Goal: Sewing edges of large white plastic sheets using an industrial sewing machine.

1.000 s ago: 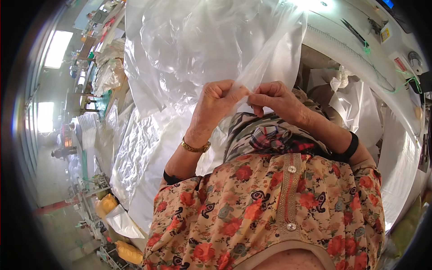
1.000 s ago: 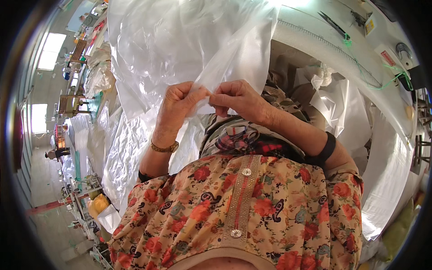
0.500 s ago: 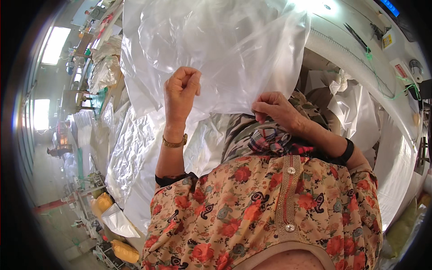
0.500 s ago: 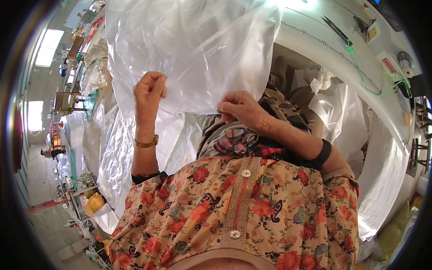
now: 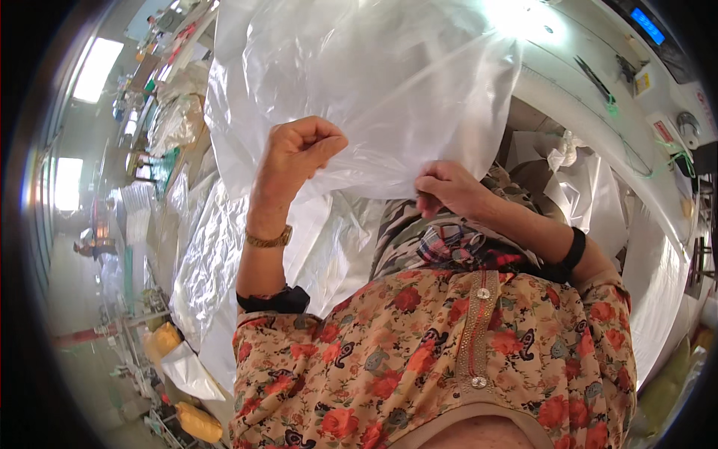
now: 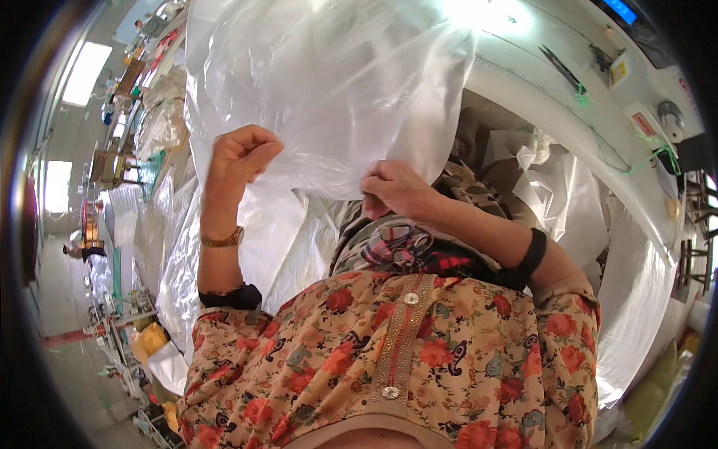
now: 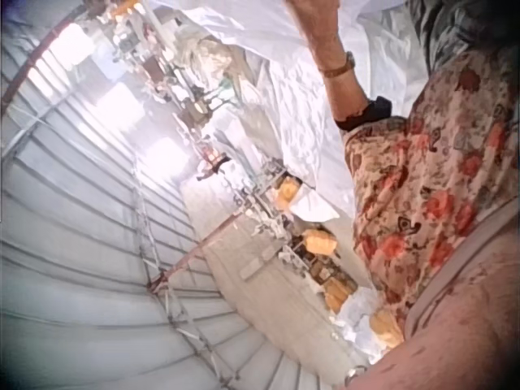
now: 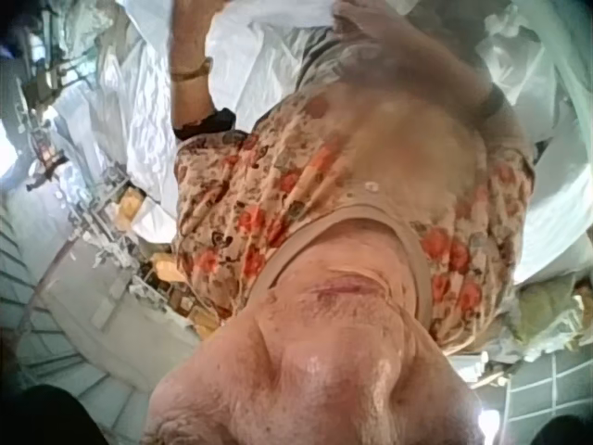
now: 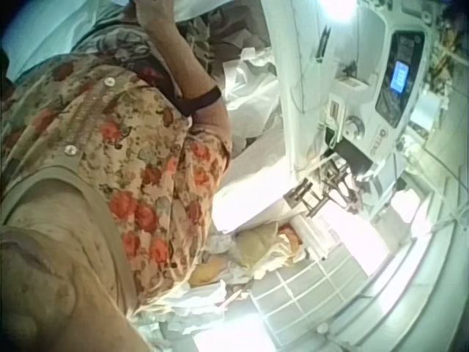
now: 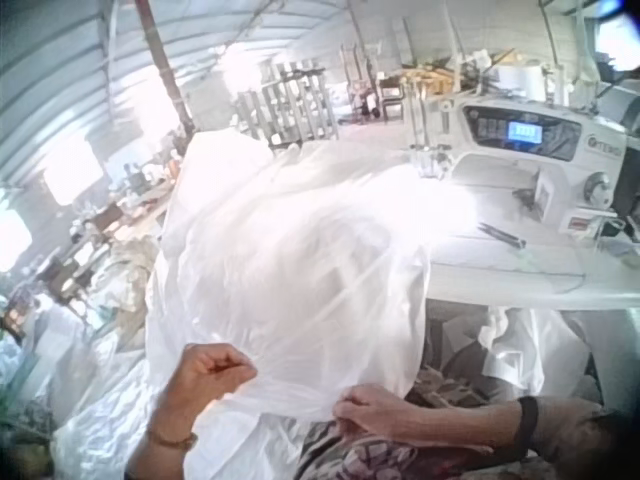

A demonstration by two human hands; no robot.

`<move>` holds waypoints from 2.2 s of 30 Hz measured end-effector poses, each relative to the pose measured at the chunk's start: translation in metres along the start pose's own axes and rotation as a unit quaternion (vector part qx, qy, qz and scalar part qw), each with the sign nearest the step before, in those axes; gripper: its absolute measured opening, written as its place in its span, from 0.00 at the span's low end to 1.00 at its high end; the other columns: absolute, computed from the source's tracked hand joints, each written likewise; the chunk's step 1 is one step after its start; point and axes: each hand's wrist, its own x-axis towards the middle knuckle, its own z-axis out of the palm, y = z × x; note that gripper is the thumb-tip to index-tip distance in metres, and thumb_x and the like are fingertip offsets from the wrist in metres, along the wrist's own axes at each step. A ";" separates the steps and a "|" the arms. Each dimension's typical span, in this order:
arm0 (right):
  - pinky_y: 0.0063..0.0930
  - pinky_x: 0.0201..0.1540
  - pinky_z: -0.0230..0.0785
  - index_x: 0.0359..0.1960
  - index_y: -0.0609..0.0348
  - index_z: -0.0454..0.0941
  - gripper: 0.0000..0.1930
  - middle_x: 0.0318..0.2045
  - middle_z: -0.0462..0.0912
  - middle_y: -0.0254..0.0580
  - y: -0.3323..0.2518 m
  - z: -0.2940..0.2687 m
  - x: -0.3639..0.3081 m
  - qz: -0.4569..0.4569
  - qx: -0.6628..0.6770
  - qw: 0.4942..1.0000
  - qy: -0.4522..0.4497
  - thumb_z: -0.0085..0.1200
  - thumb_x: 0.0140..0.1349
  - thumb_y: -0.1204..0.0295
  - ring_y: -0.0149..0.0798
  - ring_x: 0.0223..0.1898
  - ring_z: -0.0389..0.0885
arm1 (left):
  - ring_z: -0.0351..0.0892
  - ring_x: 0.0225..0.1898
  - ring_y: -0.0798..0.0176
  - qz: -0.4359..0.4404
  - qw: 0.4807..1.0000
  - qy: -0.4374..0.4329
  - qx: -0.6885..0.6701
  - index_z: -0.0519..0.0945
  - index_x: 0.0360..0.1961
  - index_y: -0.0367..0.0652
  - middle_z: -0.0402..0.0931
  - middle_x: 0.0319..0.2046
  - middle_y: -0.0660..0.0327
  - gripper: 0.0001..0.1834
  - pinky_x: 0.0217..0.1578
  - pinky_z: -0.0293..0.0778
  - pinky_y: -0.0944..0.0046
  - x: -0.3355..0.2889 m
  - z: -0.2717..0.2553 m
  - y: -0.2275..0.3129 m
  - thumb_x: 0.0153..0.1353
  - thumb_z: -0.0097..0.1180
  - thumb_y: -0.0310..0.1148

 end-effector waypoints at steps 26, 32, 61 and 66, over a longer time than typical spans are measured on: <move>0.21 0.44 0.69 0.44 0.67 0.74 0.11 0.36 0.80 0.35 0.072 -0.069 -0.022 -0.240 0.065 0.922 0.297 0.55 0.63 0.73 0.28 0.35 0.75 | 0.64 0.25 0.79 0.039 0.982 -0.161 -0.088 0.80 0.37 0.33 0.78 0.25 0.64 0.08 0.27 0.66 0.72 -0.027 0.111 -0.021 0.61 0.59 0.28; 0.24 0.29 0.66 0.27 0.65 0.79 0.13 0.22 0.78 0.32 0.070 -0.053 -0.028 -0.140 -0.075 0.944 0.290 0.55 0.61 0.65 0.24 0.24 0.72 | 0.66 0.21 0.73 0.111 0.987 -0.117 0.018 0.80 0.40 0.36 0.74 0.18 0.61 0.09 0.23 0.66 0.70 -0.037 0.110 -0.011 0.60 0.59 0.29; 0.40 0.32 0.69 0.34 0.65 0.74 0.07 0.27 0.78 0.55 0.018 0.014 -0.075 -0.270 -0.272 0.900 0.207 0.52 0.61 0.72 0.56 0.30 0.79 | 0.76 0.28 0.55 0.288 0.941 -0.050 0.172 0.80 0.37 0.39 0.73 0.29 0.58 0.08 0.28 0.71 0.62 -0.034 0.124 0.009 0.55 0.54 0.19; 0.42 0.33 0.69 0.34 0.64 0.72 0.08 0.27 0.77 0.55 0.020 0.016 -0.081 -0.279 -0.299 0.891 0.199 0.52 0.60 0.72 0.56 0.33 0.78 | 0.76 0.27 0.59 0.290 0.946 -0.050 0.136 0.80 0.35 0.38 0.75 0.30 0.58 0.06 0.27 0.70 0.65 -0.032 0.126 0.006 0.56 0.55 0.21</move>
